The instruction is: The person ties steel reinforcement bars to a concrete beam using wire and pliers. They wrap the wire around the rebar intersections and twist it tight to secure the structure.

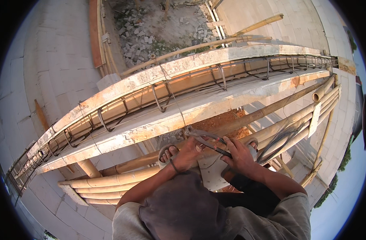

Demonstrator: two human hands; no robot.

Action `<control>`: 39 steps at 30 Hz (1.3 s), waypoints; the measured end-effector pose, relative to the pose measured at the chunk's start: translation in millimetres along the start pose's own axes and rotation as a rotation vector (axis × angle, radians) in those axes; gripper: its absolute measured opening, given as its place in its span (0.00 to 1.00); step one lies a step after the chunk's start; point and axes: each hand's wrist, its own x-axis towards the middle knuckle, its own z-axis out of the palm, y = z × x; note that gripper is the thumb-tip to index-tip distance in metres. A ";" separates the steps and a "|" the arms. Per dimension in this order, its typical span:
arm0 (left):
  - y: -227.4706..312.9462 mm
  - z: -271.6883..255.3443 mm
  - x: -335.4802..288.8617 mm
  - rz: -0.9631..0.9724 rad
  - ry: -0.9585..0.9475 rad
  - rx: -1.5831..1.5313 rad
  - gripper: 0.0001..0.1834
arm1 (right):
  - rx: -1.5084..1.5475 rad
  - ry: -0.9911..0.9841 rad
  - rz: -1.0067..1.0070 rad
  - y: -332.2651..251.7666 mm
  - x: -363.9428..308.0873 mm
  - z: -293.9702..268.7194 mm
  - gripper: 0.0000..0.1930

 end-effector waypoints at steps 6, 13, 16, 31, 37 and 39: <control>5.1 -0.2 -2.8 0.053 -0.071 -0.219 0.44 | 0.428 -0.117 0.255 -59.2 -16.6 7.7 0.28; 27.1 12.6 3.5 -0.069 -0.217 -0.309 0.50 | 1.973 -0.751 0.597 -27.5 -12.1 16.0 0.38; 31.8 17.0 -2.4 -0.078 -0.216 -0.293 0.49 | 1.995 -0.748 0.573 -19.0 -16.3 18.1 0.34; 16.2 38.5 31.9 0.041 -0.171 -0.807 0.14 | -0.159 0.081 0.174 -58.5 -28.2 -27.6 0.17; 30.9 41.3 21.0 -0.079 -0.052 -0.706 0.16 | -0.412 0.150 0.224 -73.1 -27.1 -3.5 0.12; 37.2 38.7 14.2 -0.127 -0.035 -0.675 0.17 | -0.510 0.158 0.296 -91.7 -27.6 7.3 0.13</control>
